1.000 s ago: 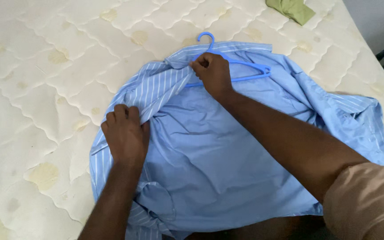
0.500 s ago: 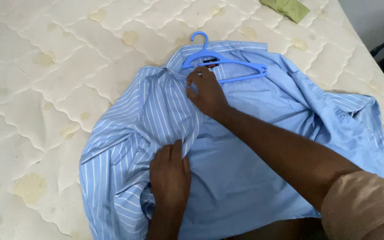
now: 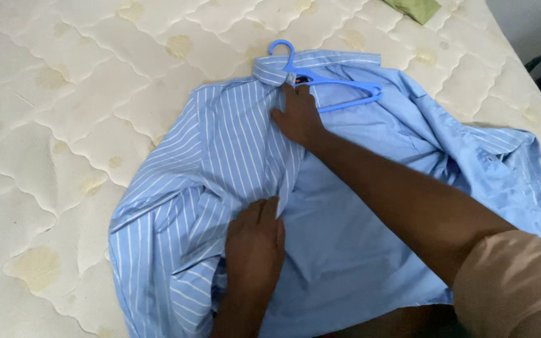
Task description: The person lays a blue striped shirt on a mattress, buttons it, and places it on a blue hanger. The shirt is then adjusted on the hanger and left on the mattress.
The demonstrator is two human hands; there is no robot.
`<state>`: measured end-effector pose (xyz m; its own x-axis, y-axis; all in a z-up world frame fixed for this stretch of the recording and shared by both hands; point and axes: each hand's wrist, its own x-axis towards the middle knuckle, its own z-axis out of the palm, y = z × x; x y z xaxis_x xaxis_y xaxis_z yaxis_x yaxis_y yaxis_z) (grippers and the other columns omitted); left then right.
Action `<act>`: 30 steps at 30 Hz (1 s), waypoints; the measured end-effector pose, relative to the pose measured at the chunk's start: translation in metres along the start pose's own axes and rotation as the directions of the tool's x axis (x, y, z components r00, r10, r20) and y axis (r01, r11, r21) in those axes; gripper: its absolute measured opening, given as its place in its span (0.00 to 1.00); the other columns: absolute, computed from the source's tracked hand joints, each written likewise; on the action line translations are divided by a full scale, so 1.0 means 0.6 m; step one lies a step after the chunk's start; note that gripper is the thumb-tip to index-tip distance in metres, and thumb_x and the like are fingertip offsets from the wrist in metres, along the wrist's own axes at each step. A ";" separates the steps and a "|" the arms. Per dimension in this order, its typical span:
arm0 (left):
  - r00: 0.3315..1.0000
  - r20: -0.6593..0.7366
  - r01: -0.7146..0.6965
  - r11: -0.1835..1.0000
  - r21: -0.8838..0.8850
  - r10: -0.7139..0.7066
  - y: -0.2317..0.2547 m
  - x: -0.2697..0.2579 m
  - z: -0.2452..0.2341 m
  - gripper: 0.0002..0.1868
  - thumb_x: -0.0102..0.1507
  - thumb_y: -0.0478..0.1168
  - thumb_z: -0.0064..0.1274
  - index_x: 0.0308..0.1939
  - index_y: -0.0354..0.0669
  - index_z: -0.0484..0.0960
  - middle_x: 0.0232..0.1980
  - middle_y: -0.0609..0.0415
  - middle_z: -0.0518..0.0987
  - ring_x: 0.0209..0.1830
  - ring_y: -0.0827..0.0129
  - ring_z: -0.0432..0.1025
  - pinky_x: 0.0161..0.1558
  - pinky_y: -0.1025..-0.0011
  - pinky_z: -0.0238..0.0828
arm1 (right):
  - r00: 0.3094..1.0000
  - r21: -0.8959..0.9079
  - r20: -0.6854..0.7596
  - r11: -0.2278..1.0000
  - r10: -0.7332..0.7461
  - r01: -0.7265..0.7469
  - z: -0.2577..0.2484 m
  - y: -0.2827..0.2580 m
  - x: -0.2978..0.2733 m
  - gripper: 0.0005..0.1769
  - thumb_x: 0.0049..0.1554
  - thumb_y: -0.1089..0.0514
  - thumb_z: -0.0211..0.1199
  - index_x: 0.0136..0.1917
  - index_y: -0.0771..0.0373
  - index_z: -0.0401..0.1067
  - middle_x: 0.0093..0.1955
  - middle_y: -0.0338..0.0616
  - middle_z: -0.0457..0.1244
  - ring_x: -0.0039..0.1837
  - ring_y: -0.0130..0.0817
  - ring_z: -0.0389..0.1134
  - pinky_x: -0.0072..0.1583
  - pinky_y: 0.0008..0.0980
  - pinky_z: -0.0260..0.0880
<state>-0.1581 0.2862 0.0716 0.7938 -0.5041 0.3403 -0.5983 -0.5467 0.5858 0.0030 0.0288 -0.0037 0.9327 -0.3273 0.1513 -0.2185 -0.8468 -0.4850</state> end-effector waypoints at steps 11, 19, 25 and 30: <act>0.967 -0.242 0.099 0.993 0.060 -0.082 -0.013 -0.012 -0.073 0.16 0.62 0.38 0.57 0.51 0.33 0.80 0.54 0.39 0.80 0.53 0.43 0.75 0.53 0.52 0.70 | 0.965 0.096 -0.079 0.962 -0.250 0.257 -0.099 -0.129 -0.259 0.27 0.54 0.57 0.70 0.66 0.61 0.68 0.69 0.58 0.57 0.68 0.57 0.60 0.66 0.52 0.62; 0.919 -0.033 0.384 0.877 0.288 -0.392 -0.046 -0.083 -0.143 0.25 0.60 0.48 0.59 0.55 0.36 0.80 0.52 0.38 0.81 0.48 0.42 0.76 0.47 0.52 0.73 | 0.906 0.633 0.386 0.664 0.174 -0.398 -0.093 -0.159 -0.417 0.25 0.60 0.48 0.63 0.65 0.62 0.66 0.54 0.51 0.69 0.54 0.38 0.72 0.53 0.36 0.73; 0.872 0.015 0.489 0.872 0.021 -0.489 -0.015 -0.122 -0.128 0.16 0.66 0.46 0.52 0.50 0.39 0.84 0.41 0.40 0.83 0.36 0.50 0.77 0.39 0.56 0.72 | 0.766 0.753 0.623 0.143 0.155 -0.642 -0.083 -0.217 -0.433 0.31 0.59 0.46 0.63 0.70 0.60 0.60 0.59 0.44 0.66 0.57 0.31 0.69 0.57 0.32 0.71; 0.787 0.180 0.609 0.697 -0.379 -0.590 -0.010 -0.137 -0.116 0.23 0.73 0.49 0.49 0.35 0.28 0.81 0.26 0.43 0.68 0.27 0.67 0.59 0.30 0.62 0.59 | 0.782 0.779 0.614 0.078 0.105 -0.622 -0.107 -0.197 -0.438 0.20 0.62 0.51 0.62 0.62 0.63 0.65 0.53 0.47 0.62 0.49 0.32 0.68 0.54 0.35 0.72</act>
<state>-0.2120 0.3774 0.0910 0.9581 -0.1946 -0.2102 0.1080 -0.4344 0.8942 -0.2345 0.1881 0.0692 0.8826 -0.0876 -0.4620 -0.3742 0.4641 -0.8029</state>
